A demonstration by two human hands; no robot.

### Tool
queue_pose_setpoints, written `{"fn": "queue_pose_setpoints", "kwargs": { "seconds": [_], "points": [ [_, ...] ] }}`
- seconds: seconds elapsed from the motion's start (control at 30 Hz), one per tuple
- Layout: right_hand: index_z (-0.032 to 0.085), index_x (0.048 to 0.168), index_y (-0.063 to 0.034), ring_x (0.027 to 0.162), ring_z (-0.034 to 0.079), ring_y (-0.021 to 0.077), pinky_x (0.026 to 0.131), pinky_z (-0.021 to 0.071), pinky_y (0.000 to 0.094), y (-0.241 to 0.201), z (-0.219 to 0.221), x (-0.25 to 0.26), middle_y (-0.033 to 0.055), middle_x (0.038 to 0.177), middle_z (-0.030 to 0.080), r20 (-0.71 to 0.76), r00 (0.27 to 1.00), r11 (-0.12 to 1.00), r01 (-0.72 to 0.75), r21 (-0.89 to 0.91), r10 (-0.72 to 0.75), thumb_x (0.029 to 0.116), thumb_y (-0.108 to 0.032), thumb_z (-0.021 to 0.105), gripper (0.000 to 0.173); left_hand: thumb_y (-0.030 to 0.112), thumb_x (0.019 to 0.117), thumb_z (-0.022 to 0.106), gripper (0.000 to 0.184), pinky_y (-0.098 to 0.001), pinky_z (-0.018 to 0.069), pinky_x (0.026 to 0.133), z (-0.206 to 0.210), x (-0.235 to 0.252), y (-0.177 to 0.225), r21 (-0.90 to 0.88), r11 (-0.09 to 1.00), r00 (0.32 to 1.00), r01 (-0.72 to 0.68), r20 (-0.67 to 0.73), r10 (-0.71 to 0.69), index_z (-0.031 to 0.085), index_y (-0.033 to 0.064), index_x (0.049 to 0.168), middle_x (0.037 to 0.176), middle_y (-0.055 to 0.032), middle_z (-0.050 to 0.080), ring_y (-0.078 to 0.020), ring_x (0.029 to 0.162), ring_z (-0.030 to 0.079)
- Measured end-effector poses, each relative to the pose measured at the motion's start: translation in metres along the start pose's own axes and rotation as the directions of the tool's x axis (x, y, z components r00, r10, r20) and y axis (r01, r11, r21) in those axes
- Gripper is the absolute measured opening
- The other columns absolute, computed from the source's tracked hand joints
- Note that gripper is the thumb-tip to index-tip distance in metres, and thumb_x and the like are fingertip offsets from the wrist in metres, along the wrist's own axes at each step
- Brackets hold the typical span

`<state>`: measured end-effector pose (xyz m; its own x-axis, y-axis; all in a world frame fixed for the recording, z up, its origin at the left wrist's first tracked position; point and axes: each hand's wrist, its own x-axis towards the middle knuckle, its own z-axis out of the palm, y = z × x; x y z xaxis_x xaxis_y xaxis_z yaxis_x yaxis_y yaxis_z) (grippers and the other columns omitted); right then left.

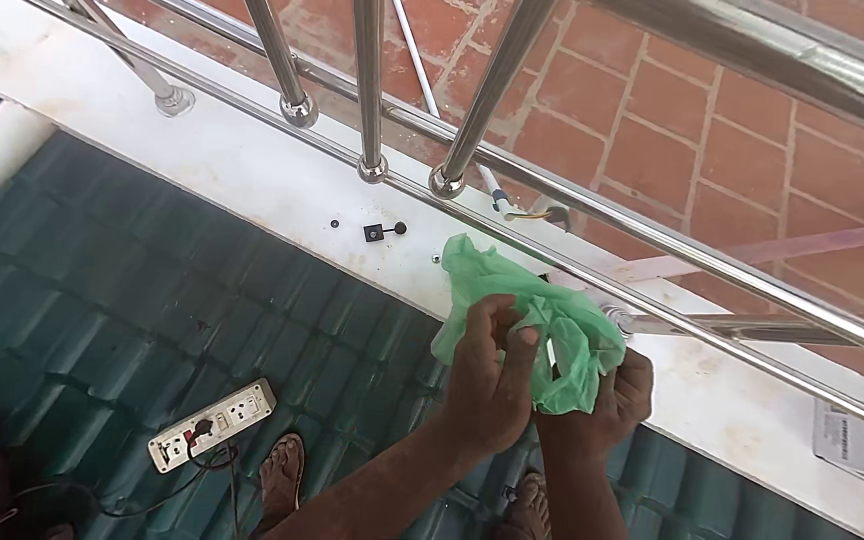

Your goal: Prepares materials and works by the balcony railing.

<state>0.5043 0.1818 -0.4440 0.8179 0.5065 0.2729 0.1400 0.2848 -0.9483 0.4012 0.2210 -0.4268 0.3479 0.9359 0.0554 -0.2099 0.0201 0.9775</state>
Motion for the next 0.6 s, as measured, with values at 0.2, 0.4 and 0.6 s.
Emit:
{"fn": "queue_pose_setpoints", "kwargs": {
  "seconds": [0.2, 0.4, 0.6],
  "points": [
    [0.072, 0.1, -0.0206, 0.08, 0.069, 0.0004, 0.075, 0.0597, 0.0194, -0.021, -0.001, 0.012, -0.0109, 0.089, 0.073, 0.248, 0.968, 0.996, -0.019, -0.088, 0.04, 0.1005, -0.013, 0.061, 0.013, 0.066, 0.0832, 0.073, 0.048, -0.0547, 0.0312, 0.116, -0.032, -0.006, 0.007, 0.605, 0.687, 0.908, -0.403, 0.174, 0.38, 0.074, 0.0294, 0.114, 0.152, -0.0119, 0.047, -0.0304, 0.146, 0.037],
    [0.064, 0.107, -0.0096, 0.081, 0.072, 0.0054, 0.076, 0.0631, 0.0241, -0.039, 0.013, 0.041, -0.0065, 0.093, 0.072, 0.323, 0.946, 0.97, 0.093, -0.225, -0.016, 0.0876, -0.003, 0.075, 0.024, 0.015, 0.0939, 0.063, 0.012, -0.0303, 0.0492, 0.079, -0.057, 0.045, 0.062, 0.638, 0.713, 0.938, -0.291, 0.042, 0.345, 0.069, 0.0052, 0.09, 0.081, -0.0011, 0.066, -0.0073, 0.077, 0.062],
    [0.069, 0.102, -0.0101, 0.092, 0.07, 0.0067, 0.077, 0.0622, 0.023, -0.053, 0.031, -0.008, 0.0002, 0.106, 0.069, 0.358, 0.889, 0.871, 0.397, -0.288, -0.286, 0.0982, -0.009, 0.061, 0.009, 0.019, 0.1004, 0.06, 0.021, -0.0162, 0.0422, 0.049, -0.04, 0.065, 0.083, 0.532, 0.846, 0.985, -0.027, -0.132, 0.114, 0.062, 0.0122, 0.08, 0.063, 0.0061, 0.054, 0.0009, 0.053, 0.051]
  ]
}}
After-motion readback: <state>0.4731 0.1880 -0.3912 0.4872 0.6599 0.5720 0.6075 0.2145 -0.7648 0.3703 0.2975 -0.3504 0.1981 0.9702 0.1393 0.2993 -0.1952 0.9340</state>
